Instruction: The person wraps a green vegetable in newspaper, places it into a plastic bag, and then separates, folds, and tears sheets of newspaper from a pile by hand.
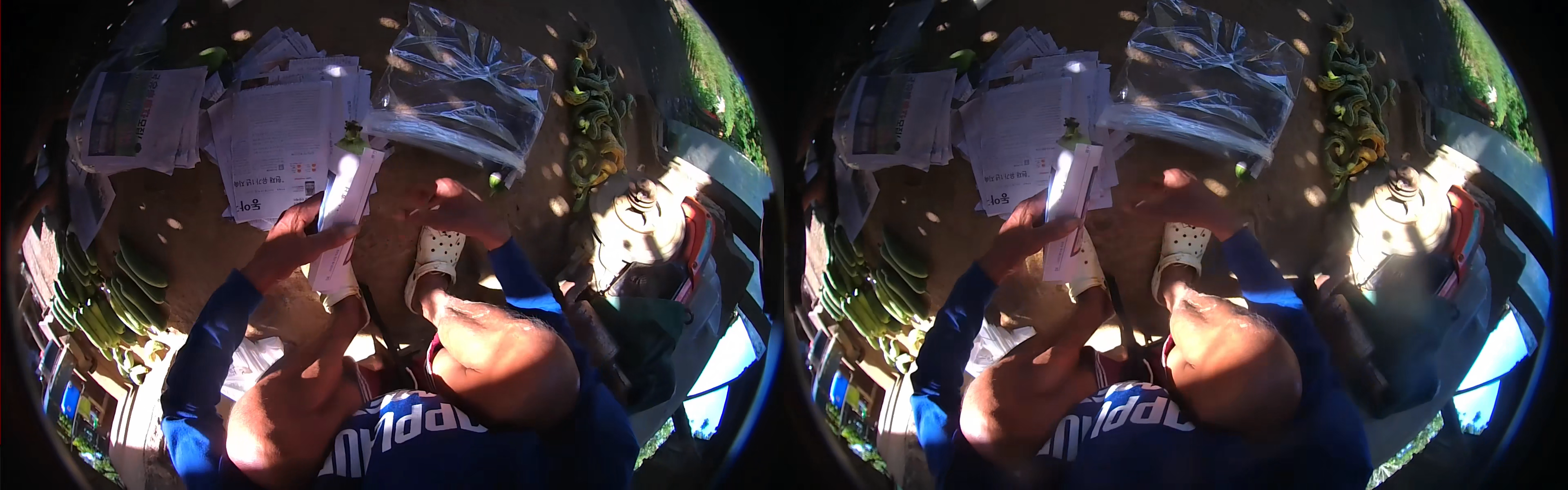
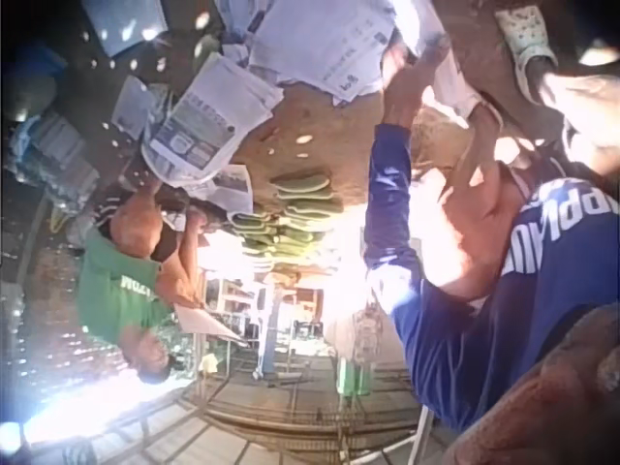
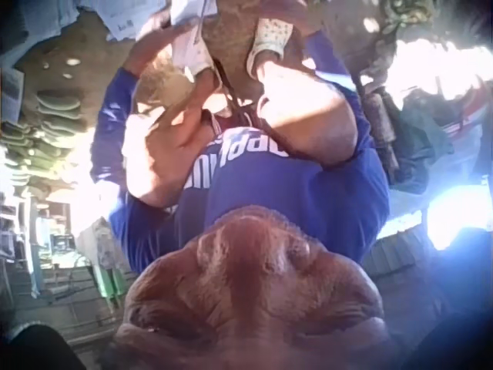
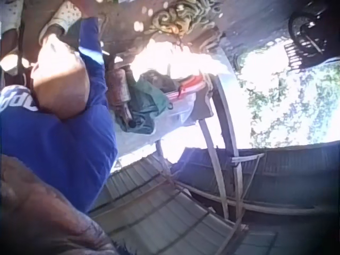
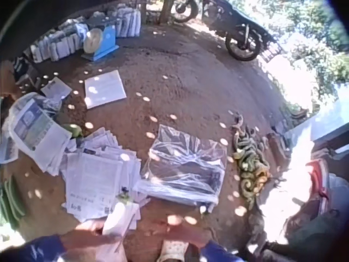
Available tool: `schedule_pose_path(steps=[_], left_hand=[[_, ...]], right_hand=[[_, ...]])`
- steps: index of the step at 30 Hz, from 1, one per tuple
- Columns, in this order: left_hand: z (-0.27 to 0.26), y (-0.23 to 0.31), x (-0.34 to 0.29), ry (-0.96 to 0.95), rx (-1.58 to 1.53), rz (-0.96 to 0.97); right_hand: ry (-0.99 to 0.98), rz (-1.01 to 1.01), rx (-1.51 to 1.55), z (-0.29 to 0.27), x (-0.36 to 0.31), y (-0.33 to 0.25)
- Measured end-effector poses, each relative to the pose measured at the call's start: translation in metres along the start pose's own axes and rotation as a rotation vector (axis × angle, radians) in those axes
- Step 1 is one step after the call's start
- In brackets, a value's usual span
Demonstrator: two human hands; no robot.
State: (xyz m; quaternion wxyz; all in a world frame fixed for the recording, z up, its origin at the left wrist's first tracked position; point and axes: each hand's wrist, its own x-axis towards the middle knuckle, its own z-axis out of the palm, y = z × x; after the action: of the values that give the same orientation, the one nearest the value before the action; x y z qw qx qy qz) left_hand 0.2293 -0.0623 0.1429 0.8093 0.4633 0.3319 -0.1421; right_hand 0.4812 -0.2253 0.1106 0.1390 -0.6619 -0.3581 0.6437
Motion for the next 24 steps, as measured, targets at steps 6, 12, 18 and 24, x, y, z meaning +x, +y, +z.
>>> schedule_pose_path(steps=[6,12,18,24], left_hand=[[0.019,-0.008,0.038,-0.045,0.389,-0.085],[0.068,-0.017,0.132,-0.233,0.532,-0.114],[0.122,-0.019,0.220,-0.126,0.510,-0.154],[0.171,-0.009,0.275,0.328,0.493,0.292]], right_hand=[[0.927,-0.176,-0.713,-0.056,-0.012,0.079],[0.983,-0.093,-0.656,-0.076,-0.004,0.125],[1.133,-0.231,-0.423,-0.090,-0.006,0.140],[1.248,-0.183,-0.164,-0.096,-0.010,0.154]])
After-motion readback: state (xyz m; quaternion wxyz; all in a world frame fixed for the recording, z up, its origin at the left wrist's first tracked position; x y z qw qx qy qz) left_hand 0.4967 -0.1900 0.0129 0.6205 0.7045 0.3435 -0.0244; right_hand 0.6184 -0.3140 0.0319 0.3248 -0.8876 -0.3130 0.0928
